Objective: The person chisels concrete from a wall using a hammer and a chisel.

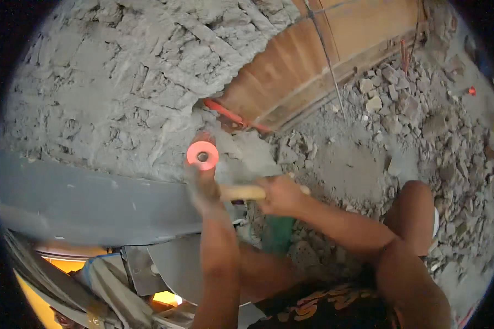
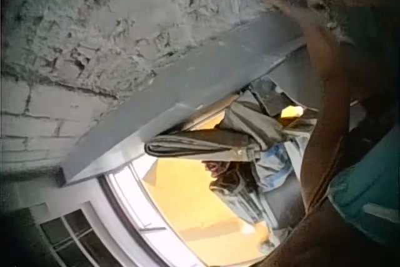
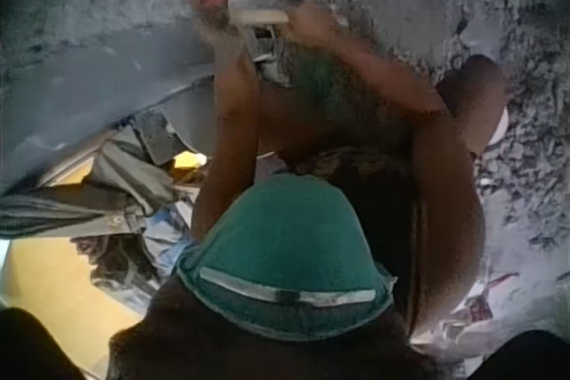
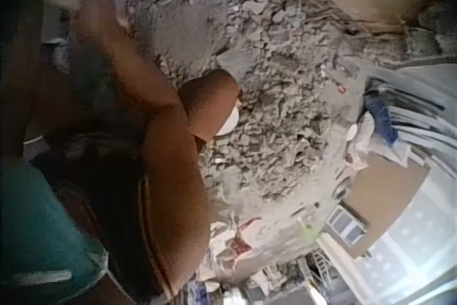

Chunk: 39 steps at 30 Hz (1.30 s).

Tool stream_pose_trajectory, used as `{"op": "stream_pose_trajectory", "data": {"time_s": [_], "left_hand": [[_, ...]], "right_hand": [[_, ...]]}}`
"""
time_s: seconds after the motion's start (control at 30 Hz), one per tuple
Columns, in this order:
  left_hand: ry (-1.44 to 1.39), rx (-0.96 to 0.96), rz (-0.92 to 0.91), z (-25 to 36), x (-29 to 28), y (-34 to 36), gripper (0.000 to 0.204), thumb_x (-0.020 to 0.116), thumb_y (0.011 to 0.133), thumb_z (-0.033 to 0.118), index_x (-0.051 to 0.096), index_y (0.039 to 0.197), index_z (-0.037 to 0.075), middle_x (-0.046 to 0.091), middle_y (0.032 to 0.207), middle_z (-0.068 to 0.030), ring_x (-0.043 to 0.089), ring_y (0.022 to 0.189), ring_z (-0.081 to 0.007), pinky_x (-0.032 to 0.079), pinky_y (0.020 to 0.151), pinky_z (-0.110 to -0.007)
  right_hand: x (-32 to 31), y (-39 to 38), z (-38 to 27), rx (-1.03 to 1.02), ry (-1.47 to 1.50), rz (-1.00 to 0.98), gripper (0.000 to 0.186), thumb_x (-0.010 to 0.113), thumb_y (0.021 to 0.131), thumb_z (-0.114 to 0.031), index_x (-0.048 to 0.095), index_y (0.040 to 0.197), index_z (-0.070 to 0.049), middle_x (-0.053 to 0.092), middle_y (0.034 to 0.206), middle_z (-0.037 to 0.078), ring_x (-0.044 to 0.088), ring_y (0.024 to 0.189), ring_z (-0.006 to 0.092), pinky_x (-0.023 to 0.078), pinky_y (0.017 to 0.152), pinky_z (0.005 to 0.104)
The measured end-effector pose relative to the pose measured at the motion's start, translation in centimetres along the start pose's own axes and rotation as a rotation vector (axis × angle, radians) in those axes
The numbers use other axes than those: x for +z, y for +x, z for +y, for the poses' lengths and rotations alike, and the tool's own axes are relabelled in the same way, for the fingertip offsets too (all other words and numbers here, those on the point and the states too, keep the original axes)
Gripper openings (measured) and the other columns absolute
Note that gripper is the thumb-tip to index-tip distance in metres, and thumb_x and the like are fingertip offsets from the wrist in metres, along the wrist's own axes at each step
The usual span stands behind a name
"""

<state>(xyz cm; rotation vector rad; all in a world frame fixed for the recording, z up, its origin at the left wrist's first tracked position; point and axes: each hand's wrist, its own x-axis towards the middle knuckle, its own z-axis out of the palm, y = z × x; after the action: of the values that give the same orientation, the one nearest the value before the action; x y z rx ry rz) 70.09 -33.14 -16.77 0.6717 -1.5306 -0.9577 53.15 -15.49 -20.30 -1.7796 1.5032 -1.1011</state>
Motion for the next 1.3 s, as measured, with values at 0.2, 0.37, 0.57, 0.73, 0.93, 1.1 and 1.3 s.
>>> {"op": "stream_pose_trajectory", "data": {"time_s": [0.2, 0.37, 0.57, 0.73, 0.93, 1.1, 1.3], "left_hand": [[0.075, 0.119, -0.051, 0.5, 0.5, -0.5, 0.037, 0.078, 0.080, 0.029, 0.068, 0.099, 0.000, 0.068, 0.109, -0.0113, 0.065, 0.097, -0.0200, 0.054, 0.082, -0.033], [-0.074, -0.083, 0.083, 1.2, 1.9, -0.8, 0.035, 0.077, 0.081, 0.026, 0.066, 0.103, 0.001, 0.069, 0.107, -0.0099, 0.066, 0.096, -0.0209, 0.054, 0.083, -0.035], [0.580, 0.554, -0.106, 0.6, 0.6, 1.6, 0.026, 0.080, 0.079, 0.009, 0.065, 0.099, 0.001, 0.066, 0.104, -0.0075, 0.062, 0.093, -0.0176, 0.050, 0.083, -0.032], [0.564, 0.531, -0.044, 0.4, 3.2, 2.5, 0.014, 0.074, 0.082, 0.002, 0.061, 0.088, 0.001, 0.062, 0.086, -0.0048, 0.059, 0.082, -0.0200, 0.050, 0.079, -0.033], [0.721, 0.701, -0.422, -3.7, 10.0, 2.7, 0.027, 0.079, 0.068, 0.008, 0.066, 0.092, 0.007, 0.065, 0.086, -0.0087, 0.063, 0.080, -0.0268, 0.049, 0.074, -0.035], [0.145, 0.065, -0.473, -8.1, 13.9, -0.3, 0.035, 0.079, 0.062, 0.018, 0.066, 0.093, 0.010, 0.065, 0.093, -0.0095, 0.058, 0.098, -0.0308, 0.039, 0.100, -0.044], [0.559, 0.370, -1.044, -3.5, 15.1, -4.4, 0.064, 0.084, 0.065, 0.019, 0.056, 0.121, 0.005, 0.052, 0.128, -0.0123, 0.050, 0.117, -0.0341, 0.040, 0.104, -0.043]], "right_hand": [[-0.8, 0.1, -4.4, -0.745, 0.234, 0.413, 0.033, 0.070, 0.068, -0.022, 0.058, 0.096, -0.007, 0.064, 0.069, 0.019, 0.065, 0.065, 0.0385, 0.052, 0.062, 0.0497], [-0.8, -0.1, 1.9, -0.009, -0.079, 0.111, 0.031, 0.067, 0.070, -0.020, 0.059, 0.097, -0.006, 0.065, 0.072, 0.020, 0.065, 0.068, 0.0403, 0.052, 0.063, 0.0505], [-3.4, -4.1, -2.3, -0.061, 0.080, -0.081, 0.031, 0.068, 0.071, -0.021, 0.060, 0.099, -0.010, 0.064, 0.069, 0.018, 0.065, 0.064, 0.0401, 0.052, 0.062, 0.0517], [-6.3, -11.6, -0.6, -0.033, 0.186, -0.166, 0.026, 0.068, 0.071, -0.017, 0.058, 0.094, -0.010, 0.063, 0.067, 0.016, 0.065, 0.064, 0.0399, 0.052, 0.061, 0.0499], [-6.6, -14.4, 3.5, -0.058, -0.104, -0.102, 0.043, 0.068, 0.077, -0.025, 0.058, 0.116, -0.009, 0.064, 0.099, 0.017, 0.065, 0.091, 0.0316, 0.051, 0.071, 0.0422], [-7.2, -12.3, 0.3, 0.165, 0.037, 0.053, 0.015, 0.065, 0.084, -0.001, 0.052, 0.083, -0.009, 0.053, 0.078, -0.001, 0.049, 0.068, 0.0117, 0.040, 0.059, 0.0299], [-9.9, -12.7, -0.4, 0.517, 0.502, 0.393, 0.014, 0.062, 0.086, -0.005, 0.050, 0.080, -0.007, 0.051, 0.067, -0.001, 0.048, 0.058, 0.0081, 0.038, 0.052, 0.0256]]}}
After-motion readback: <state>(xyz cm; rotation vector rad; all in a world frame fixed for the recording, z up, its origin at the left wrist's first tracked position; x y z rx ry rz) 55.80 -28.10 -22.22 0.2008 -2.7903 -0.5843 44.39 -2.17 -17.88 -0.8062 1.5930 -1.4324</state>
